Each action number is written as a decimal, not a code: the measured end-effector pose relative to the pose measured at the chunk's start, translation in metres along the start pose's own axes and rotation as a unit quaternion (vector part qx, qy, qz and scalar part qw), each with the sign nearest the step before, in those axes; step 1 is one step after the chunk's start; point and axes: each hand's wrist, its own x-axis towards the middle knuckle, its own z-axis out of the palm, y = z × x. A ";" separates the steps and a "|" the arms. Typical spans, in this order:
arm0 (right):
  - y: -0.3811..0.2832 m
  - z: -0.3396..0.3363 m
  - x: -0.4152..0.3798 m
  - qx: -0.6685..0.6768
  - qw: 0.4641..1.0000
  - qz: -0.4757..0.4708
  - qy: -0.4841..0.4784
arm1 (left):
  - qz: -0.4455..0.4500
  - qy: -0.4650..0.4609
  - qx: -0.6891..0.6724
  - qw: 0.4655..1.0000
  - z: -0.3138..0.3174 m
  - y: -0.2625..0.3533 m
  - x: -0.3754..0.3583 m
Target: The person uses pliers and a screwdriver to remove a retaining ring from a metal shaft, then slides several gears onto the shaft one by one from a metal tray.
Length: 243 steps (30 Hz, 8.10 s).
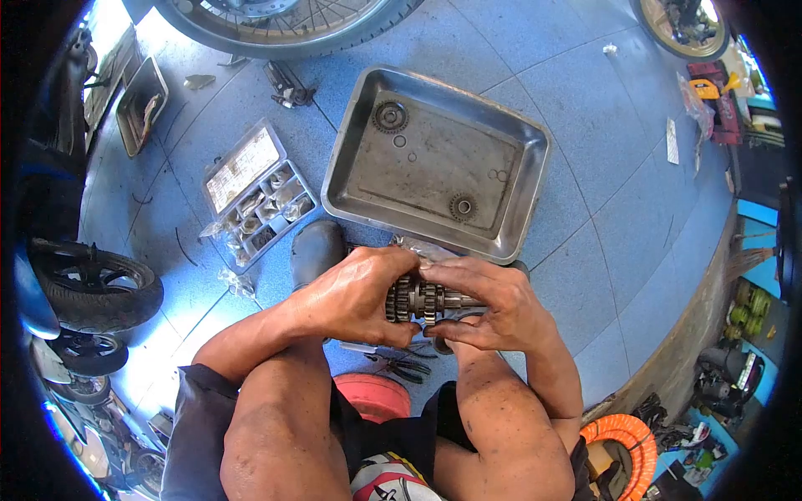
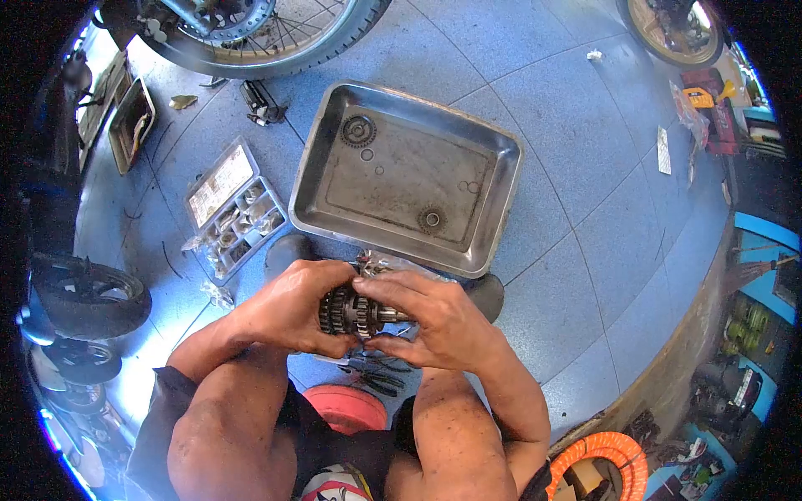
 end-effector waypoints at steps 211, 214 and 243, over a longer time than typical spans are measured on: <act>0.189 0.074 -0.001 -0.304 0.887 0.302 0.169 | -0.219 0.219 -0.095 0.946 -0.004 -0.029 -0.004; 0.194 0.079 0.002 -0.289 0.889 0.327 0.137 | -0.219 0.208 -0.093 0.949 -0.002 -0.028 -0.004; 0.055 0.028 -0.025 0.647 0.715 0.148 0.218 | -0.039 0.119 -0.028 0.992 0.001 0.008 -0.026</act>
